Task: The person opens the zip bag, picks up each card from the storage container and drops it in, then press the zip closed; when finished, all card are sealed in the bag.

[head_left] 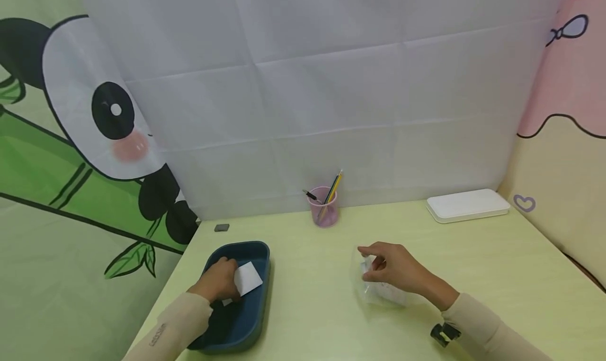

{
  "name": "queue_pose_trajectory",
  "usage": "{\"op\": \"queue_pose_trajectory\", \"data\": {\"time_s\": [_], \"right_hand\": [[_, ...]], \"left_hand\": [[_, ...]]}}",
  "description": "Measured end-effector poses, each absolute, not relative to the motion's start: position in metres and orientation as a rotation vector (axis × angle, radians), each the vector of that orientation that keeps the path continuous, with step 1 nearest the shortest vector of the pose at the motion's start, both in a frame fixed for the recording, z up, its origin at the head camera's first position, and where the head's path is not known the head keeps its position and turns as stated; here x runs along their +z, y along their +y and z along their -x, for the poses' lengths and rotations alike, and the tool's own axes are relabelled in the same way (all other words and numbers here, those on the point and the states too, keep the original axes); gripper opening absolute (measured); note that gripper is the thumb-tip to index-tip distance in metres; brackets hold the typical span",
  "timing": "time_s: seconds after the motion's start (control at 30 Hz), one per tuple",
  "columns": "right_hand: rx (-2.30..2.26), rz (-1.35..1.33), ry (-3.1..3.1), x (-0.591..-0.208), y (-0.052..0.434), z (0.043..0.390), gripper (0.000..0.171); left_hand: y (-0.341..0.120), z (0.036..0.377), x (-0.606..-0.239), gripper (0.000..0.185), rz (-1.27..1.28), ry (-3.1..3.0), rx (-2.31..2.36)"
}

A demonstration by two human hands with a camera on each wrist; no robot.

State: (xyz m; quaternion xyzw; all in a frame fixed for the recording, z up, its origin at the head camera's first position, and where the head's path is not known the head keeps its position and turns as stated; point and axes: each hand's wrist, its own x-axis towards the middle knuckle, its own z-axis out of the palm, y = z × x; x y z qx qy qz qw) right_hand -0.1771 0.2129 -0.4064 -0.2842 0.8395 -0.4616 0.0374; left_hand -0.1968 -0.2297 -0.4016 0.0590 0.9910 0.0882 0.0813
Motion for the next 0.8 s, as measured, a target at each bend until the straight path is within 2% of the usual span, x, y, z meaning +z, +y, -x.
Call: {"op": "queue_pose_trajectory", "data": {"time_s": [0.43,0.8], "right_hand": [[-1.413,0.878,2.581,-0.406,0.211,0.176,0.063],[-1.4,0.869,2.594,-0.405,0.21,0.178,0.064]], "left_hand": [[-0.235,0.19,-0.377,0.064,-0.186,3.031,0.335],[-0.193,0.187,-0.341,0.072,-0.353,3.071,0.436]]}}
